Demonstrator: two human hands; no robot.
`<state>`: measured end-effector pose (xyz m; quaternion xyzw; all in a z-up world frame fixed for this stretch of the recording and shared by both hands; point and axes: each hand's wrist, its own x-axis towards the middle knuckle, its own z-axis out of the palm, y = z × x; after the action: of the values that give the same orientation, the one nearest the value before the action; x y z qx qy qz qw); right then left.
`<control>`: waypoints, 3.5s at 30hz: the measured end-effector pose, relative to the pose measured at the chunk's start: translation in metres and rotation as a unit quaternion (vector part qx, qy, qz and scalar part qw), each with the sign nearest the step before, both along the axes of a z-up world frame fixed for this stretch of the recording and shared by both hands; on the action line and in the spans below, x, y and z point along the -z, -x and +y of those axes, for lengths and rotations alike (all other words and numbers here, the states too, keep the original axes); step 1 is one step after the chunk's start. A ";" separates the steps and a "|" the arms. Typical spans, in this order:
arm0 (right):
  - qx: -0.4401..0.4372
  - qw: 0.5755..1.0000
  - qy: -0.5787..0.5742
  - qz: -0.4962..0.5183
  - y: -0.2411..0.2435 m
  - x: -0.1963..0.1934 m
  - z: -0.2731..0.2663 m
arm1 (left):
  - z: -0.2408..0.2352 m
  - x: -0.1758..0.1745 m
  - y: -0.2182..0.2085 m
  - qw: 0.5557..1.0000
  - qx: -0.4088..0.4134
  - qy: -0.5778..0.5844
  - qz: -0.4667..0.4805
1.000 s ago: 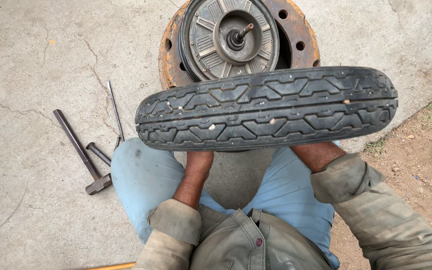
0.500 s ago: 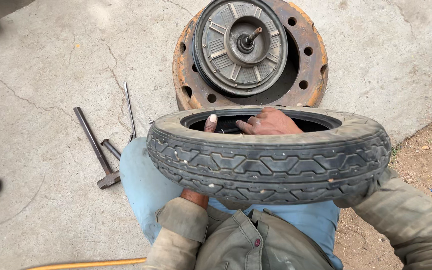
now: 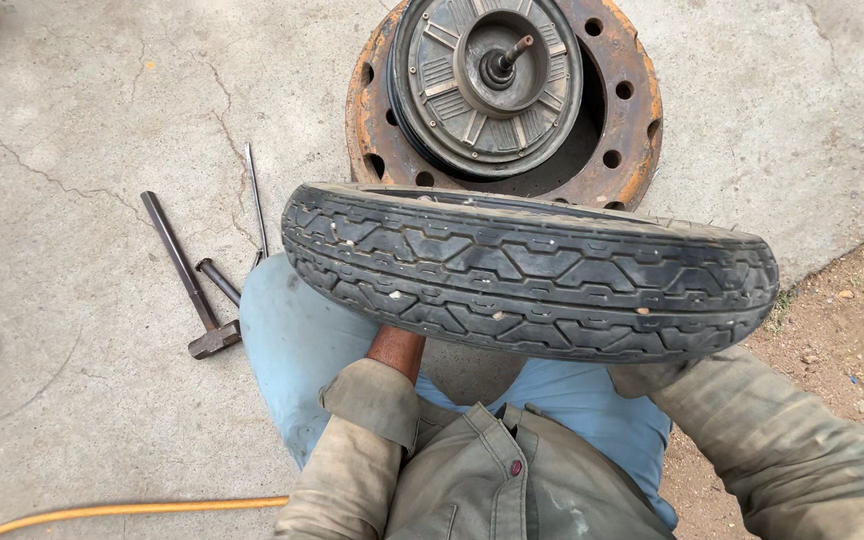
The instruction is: The person removes a motorcycle tire from a wheel rim using tire levers and a hammer. They then inspect the tire and the inner tube, checking for damage or leaks, and manipulate the tire to ensure the tube is properly seated inside.
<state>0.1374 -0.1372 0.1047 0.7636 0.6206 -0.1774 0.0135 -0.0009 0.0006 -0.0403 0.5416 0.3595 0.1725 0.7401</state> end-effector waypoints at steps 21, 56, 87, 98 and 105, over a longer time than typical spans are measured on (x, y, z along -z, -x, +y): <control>0.074 0.992 -0.079 -0.068 0.010 -0.011 0.005 | -0.003 0.022 -0.003 0.989 0.003 -0.147 0.016; 0.145 0.980 -0.062 -0.119 -0.016 0.009 0.005 | -0.013 -0.030 0.001 0.976 -0.098 -0.194 0.003; 0.150 0.984 -0.053 -0.079 -0.043 -0.019 -0.015 | -0.010 -0.041 0.034 0.967 0.015 -0.254 0.030; 0.192 0.975 0.110 -0.008 -0.054 -0.001 0.032 | -0.003 -0.090 -0.011 0.989 -0.128 -0.070 -0.017; 0.135 0.980 -0.089 -0.116 -0.034 -0.001 0.002 | 0.040 -0.183 0.009 0.892 -0.082 -0.389 0.214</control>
<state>0.1714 -0.1349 0.1056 0.8542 0.5190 -0.0319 -0.0068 -0.0103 0.0410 0.1423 0.7784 0.4568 0.2384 0.3587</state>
